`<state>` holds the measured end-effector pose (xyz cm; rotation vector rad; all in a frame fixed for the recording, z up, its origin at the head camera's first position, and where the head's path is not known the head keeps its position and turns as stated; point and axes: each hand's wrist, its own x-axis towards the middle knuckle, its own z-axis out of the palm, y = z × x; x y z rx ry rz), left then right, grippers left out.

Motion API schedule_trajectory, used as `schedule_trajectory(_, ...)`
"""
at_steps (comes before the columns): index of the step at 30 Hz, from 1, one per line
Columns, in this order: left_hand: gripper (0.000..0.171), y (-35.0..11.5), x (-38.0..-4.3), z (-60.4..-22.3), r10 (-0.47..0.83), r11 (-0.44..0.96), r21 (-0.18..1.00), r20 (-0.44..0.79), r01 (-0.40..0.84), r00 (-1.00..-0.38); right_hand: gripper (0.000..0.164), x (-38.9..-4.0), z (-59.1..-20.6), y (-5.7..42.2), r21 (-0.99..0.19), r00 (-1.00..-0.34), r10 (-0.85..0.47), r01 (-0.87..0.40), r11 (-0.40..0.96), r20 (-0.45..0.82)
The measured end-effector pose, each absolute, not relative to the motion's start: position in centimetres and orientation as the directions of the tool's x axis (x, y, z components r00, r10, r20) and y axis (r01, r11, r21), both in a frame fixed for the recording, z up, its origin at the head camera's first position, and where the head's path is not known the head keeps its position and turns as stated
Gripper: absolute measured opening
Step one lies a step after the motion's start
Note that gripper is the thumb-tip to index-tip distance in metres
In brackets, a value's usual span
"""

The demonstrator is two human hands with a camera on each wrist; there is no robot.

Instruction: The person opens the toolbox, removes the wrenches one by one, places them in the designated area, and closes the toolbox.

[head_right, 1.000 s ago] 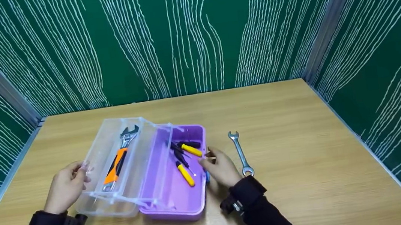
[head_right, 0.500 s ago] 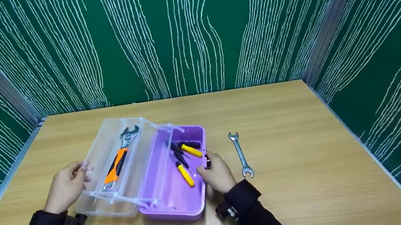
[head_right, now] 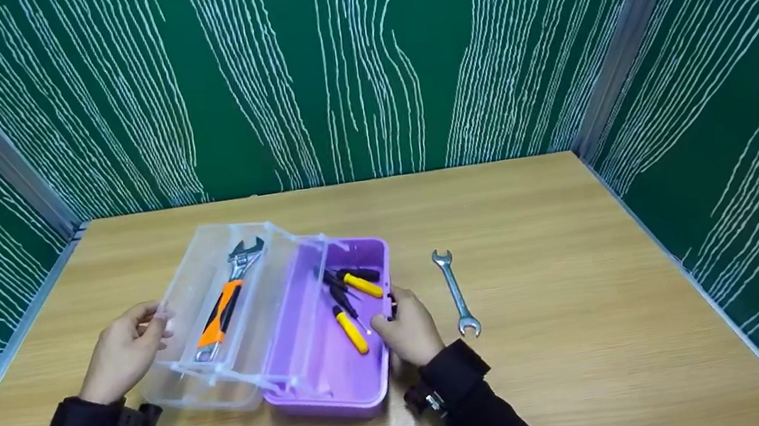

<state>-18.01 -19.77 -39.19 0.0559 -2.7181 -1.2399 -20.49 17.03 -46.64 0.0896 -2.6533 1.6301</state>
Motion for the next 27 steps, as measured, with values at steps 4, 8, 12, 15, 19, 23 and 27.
schedule_trajectory(4, 0.043, -19.6, -17.8, -38.2, -0.092, 0.646, 0.762, 0.137, 0.045, -0.986, 0.053, -20.5, -46.5, 17.0, -0.89, -0.998, -0.031, -0.062, 0.452, 0.053)
schedule_trajectory(8, 0.051, -18.8, -17.7, -36.7, -0.076, 0.661, 0.746, 0.171, 0.078, -0.982, 0.051, -20.5, -46.4, 17.1, -0.887, -0.998, -0.033, -0.069, 0.457, 0.06)
schedule_trajectory(12, 0.058, -17.2, -18.0, -35.1, -0.049, 0.673, 0.734, 0.17, 0.093, -0.984, 0.049, -20.6, -46.5, 17.3, -0.888, -0.998, -0.033, -0.068, 0.454, 0.06)
schedule_trajectory(15, 0.063, -15.9, -18.4, -34.1, 0.006, 0.691, 0.714, 0.151, 0.113, -0.988, 0.048, -20.6, -46.5, 17.3, -0.895, -0.998, -0.032, -0.066, 0.442, 0.057)
schedule_trajectory(19, 0.069, -14.2, -19.3, -33.5, 0.104, 0.745, 0.649, 0.116, 0.155, -0.988, 0.049, -20.6, -46.6, 17.3, -0.896, -0.998, -0.037, -0.069, 0.439, 0.059)
schedule_trajectory(23, 0.067, -12.8, -20.1, -33.3, 0.172, 0.795, 0.58, 0.063, 0.177, -0.983, 0.05, -20.5, -46.7, 17.2, -0.895, -0.997, -0.043, -0.069, 0.44, 0.056)
schedule_trajectory(27, 0.064, -11.9, -20.4, -33.4, 0.202, 0.846, 0.502, 0.01, 0.18, -0.979, 0.049, -20.5, -46.7, 17.2, -0.896, -0.997, -0.047, -0.069, 0.438, 0.054)
